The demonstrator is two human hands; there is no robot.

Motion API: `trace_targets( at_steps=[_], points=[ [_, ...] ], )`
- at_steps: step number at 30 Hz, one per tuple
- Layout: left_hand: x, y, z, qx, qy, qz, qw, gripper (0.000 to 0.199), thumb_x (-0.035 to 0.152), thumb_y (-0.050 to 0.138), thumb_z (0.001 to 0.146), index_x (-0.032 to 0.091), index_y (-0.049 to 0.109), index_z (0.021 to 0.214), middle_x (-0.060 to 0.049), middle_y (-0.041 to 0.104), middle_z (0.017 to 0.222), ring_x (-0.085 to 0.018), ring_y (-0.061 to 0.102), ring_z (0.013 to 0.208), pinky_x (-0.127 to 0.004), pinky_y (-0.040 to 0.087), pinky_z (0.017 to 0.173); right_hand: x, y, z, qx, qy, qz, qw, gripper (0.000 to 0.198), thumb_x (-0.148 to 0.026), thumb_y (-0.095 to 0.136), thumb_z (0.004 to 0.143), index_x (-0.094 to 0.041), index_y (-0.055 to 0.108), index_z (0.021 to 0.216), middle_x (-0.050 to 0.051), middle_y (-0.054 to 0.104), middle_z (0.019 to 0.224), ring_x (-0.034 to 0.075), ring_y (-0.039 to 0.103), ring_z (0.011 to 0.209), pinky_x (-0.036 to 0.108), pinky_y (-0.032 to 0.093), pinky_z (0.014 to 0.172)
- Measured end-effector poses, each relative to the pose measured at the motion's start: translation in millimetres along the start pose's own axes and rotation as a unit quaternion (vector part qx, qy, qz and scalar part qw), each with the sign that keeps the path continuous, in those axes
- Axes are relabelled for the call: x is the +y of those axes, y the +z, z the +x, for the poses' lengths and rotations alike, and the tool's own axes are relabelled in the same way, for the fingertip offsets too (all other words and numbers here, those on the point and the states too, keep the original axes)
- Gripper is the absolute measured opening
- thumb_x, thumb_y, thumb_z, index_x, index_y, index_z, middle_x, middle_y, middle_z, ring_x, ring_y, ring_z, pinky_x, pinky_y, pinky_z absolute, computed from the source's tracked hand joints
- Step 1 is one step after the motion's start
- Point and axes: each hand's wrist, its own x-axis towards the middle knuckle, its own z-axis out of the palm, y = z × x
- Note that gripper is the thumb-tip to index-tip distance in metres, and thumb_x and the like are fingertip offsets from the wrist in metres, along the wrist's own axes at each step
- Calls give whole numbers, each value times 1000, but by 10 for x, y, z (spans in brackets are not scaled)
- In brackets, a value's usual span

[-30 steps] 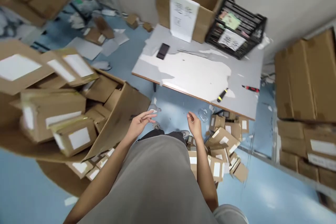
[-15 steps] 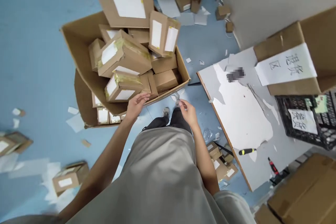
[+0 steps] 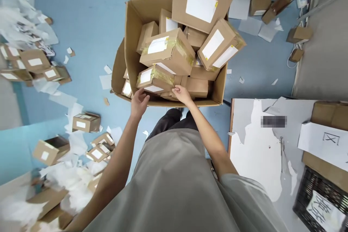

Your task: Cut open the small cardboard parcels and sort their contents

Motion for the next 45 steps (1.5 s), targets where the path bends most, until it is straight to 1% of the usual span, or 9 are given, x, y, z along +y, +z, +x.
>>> trace_targets(
  at_steps=[5, 9, 14, 19, 27, 30, 33, 38, 45],
  points=[
    [54, 25, 276, -29, 76, 29, 996, 64, 42, 74, 100, 16, 62, 157, -23, 59, 170, -37, 60, 157, -52, 54, 129, 73, 392, 348, 37, 45, 77, 995, 56, -52, 93, 89, -20, 76, 131, 16, 81, 141, 31, 71, 145, 55, 46, 134],
    [89, 182, 567, -93, 149, 56, 983, 81, 52, 81, 98, 15, 56, 164, -25, 46, 181, -41, 39, 173, -55, 32, 143, 96, 515, 326, 48, 65, 110, 991, 47, -53, 83, 96, -23, 72, 132, 13, 76, 148, 29, 70, 145, 57, 52, 129],
    [84, 320, 675, -90, 167, 108, 976, 77, 45, 78, 99, 9, 56, 164, -29, 58, 164, -50, 47, 163, -65, 28, 142, 65, 561, 176, 119, 126, 198, 965, 28, -42, 84, 98, -26, 69, 115, 5, 79, 132, 21, 73, 128, 44, 63, 118],
    [220, 182, 434, -57, 202, 118, 970, 68, 48, 72, 104, 11, 60, 160, -30, 60, 152, -54, 48, 155, -70, 33, 137, -50, 625, -288, 123, 121, 219, 960, 33, -52, 90, 93, -27, 69, 96, 0, 76, 94, 18, 74, 96, 32, 68, 94],
    [779, -61, -359, -158, 330, 111, 924, 58, 41, 58, 114, 19, 58, 167, -22, 60, 154, -43, 53, 151, -63, 37, 137, -253, 446, -1579, 173, 57, 249, 951, 51, -69, 92, 86, -26, 81, 112, 3, 83, 104, 22, 80, 99, 33, 67, 90],
    [953, 144, -770, -221, 394, 106, 886, 54, 28, 52, 115, 30, 59, 169, -17, 60, 164, -40, 50, 159, -69, 24, 143, -131, 281, -2093, 217, 49, 294, 929, 61, -80, 89, 86, -25, 79, 109, 6, 82, 106, 26, 82, 105, 38, 70, 95],
    [1011, 550, -1149, -312, 455, 87, 829, 59, 18, 45, 114, 33, 57, 170, -13, 56, 171, -37, 41, 169, -66, 27, 144, 120, 51, -2559, 299, 50, 343, 889, 75, -97, 73, 87, -25, 76, 106, 9, 80, 103, 31, 84, 107, 43, 72, 98],
    [912, 1445, -1768, -464, 550, 88, 689, 75, 4, 43, 106, 32, 51, 175, -11, 51, 179, -30, 33, 176, -57, 36, 145, 747, -483, -3312, 423, 43, 373, 825, 93, -107, 38, 94, -25, 77, 113, 15, 80, 102, 38, 83, 113, 52, 72, 101],
    [781, 2796, -2841, -590, 620, 158, 492, 77, -2, 45, 100, 25, 56, 171, -14, 53, 180, -27, 31, 179, -53, 44, 141, 1679, -989, -4200, 506, 15, 477, 718, 67, -93, 59, 91, -27, 72, 99, 15, 79, 96, 39, 82, 118, 58, 69, 111]
  ],
)
